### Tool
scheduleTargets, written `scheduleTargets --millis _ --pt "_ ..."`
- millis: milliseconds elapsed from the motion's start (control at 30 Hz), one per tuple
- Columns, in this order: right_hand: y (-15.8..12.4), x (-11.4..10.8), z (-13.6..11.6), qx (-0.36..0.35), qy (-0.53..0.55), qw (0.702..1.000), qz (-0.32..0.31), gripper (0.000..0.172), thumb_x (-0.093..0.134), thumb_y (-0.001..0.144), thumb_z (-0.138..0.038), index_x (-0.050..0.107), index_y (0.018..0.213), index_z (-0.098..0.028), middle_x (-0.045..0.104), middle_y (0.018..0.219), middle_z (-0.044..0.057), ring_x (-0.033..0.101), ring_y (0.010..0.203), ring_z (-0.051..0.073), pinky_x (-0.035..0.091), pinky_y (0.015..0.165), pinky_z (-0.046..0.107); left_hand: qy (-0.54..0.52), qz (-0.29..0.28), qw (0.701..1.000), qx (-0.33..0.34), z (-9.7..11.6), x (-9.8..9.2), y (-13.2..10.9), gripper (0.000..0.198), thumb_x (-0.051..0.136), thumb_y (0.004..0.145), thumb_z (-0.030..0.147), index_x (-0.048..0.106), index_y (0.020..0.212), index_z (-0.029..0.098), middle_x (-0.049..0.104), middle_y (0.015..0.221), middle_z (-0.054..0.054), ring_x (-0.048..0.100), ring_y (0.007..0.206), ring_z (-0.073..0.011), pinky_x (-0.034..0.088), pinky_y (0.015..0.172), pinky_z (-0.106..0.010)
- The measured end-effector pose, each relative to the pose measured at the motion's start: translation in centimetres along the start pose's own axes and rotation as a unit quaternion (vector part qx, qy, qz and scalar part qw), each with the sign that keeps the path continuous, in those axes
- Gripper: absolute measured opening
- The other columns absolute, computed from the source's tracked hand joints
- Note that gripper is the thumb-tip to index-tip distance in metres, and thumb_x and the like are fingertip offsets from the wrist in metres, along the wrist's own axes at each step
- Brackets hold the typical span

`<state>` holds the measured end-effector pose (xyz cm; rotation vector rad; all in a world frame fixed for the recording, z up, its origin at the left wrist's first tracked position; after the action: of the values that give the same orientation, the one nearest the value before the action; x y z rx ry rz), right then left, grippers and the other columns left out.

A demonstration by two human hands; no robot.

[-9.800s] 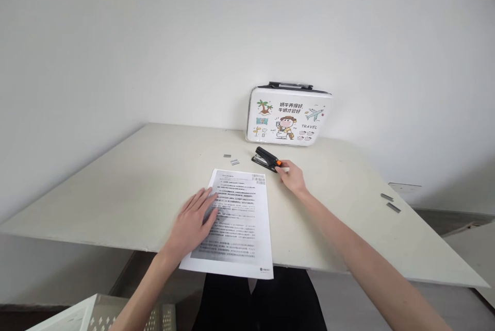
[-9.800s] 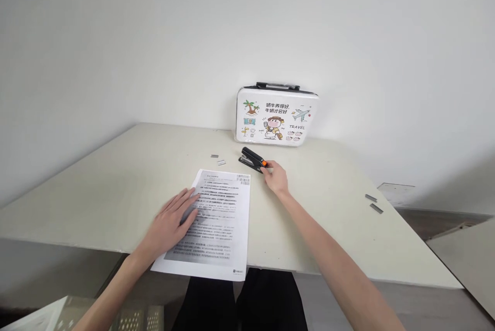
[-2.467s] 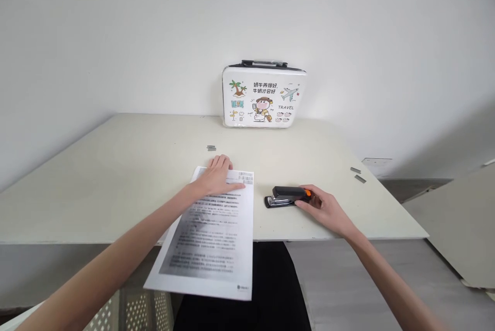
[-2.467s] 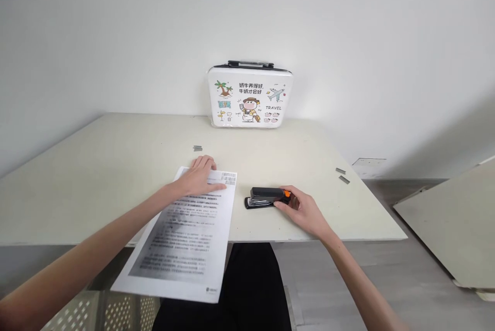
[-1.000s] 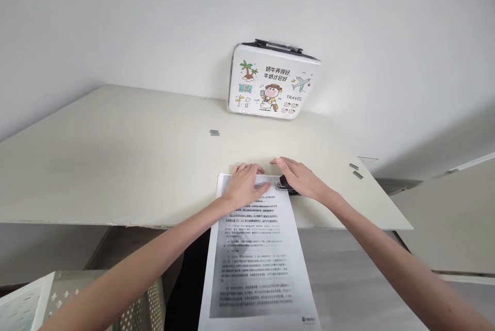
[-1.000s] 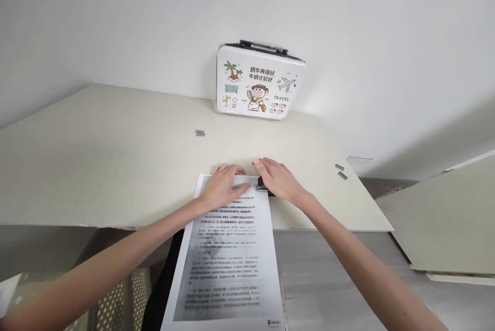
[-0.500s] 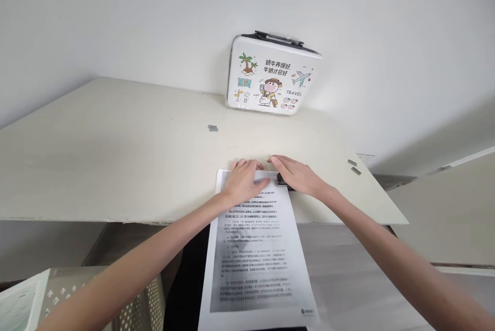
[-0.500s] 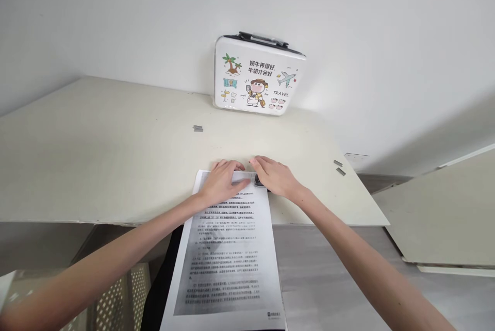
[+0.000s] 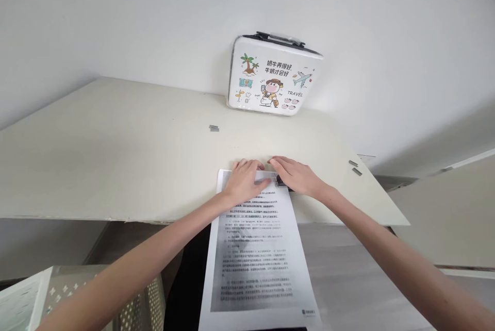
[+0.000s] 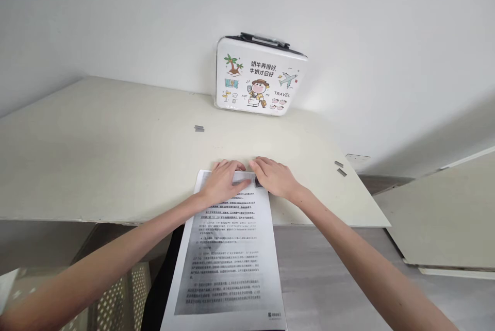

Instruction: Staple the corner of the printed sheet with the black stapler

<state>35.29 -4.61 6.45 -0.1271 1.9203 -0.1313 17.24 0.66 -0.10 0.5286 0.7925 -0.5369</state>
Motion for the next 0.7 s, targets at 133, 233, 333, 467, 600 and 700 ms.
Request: scheduleTargets --millis 133,233,333,467,600,700 --pt "0.05 0.00 -0.11 0.010 -0.004 1.000 0.001 0.060 0.014 0.107 -0.057 0.066 0.126 -0.032 0.063 0.146 0.002 0.061 0.130 0.030 0.050 0.106 0.052 0.004 -0.001 1.000 -0.003 0.15 -0.05 -0.01 0.030 0.062 0.095 0.047 0.062 0.114 0.024 0.072 0.119 -0.004 0.060 0.116 -0.0304 0.040 0.106 -0.050" --pt "0.14 0.05 -0.18 0.021 -0.002 1.000 0.003 0.059 0.015 0.107 -0.057 0.065 0.125 -0.033 0.064 0.145 0.002 0.061 0.130 0.030 0.050 0.105 0.052 0.006 -0.002 1.000 -0.006 0.16 -0.04 0.02 0.029 0.063 0.094 0.046 0.062 0.113 0.024 0.072 0.119 -0.004 0.060 0.116 -0.0307 0.040 0.106 -0.050" --pt "0.21 0.16 -0.24 0.026 0.002 1.000 0.003 0.058 0.015 0.107 -0.057 0.065 0.125 -0.033 0.064 0.145 0.001 0.061 0.130 0.030 0.050 0.105 0.051 0.002 -0.002 1.000 -0.009 0.10 -0.02 -0.01 0.029 0.062 0.094 0.046 0.062 0.113 0.024 0.072 0.119 -0.005 0.059 0.117 -0.0308 0.040 0.106 -0.051" --pt "0.18 0.18 -0.39 0.032 0.005 0.999 0.005 0.057 0.015 0.107 -0.056 0.064 0.125 -0.033 0.063 0.145 0.001 0.061 0.131 0.029 0.049 0.106 0.051 0.002 0.003 1.000 -0.008 0.11 -0.06 -0.15 0.029 0.062 0.094 0.046 0.061 0.113 0.024 0.071 0.119 -0.005 0.059 0.116 -0.0302 0.040 0.106 -0.051" --pt "0.16 0.10 -0.41 0.026 0.008 1.000 0.005 0.058 0.015 0.107 -0.055 0.064 0.126 -0.032 0.064 0.145 0.002 0.062 0.130 0.029 0.050 0.105 0.050 0.004 0.001 1.000 -0.008 0.18 -0.11 -0.22 0.029 0.062 0.094 0.046 0.062 0.113 0.025 0.071 0.118 -0.005 0.059 0.117 -0.0311 0.040 0.106 -0.051" --pt "0.23 0.07 -0.12 0.027 0.013 1.000 0.010 0.060 0.015 0.107 -0.057 0.066 0.127 -0.033 0.064 0.146 0.001 0.061 0.132 0.030 0.051 0.105 0.049 0.002 -0.001 1.000 -0.010 0.14 -0.08 -0.21 0.029 0.062 0.094 0.046 0.062 0.114 0.024 0.071 0.119 -0.005 0.059 0.118 -0.0317 0.040 0.106 -0.051"
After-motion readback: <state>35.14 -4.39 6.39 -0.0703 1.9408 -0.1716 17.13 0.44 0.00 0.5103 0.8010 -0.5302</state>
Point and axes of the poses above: each hand's wrist, its own y-axis towards the middle knuckle, its own x-axis out of the palm, z = x × y, the point moved 1 cm from there along y, towards the middle knuckle
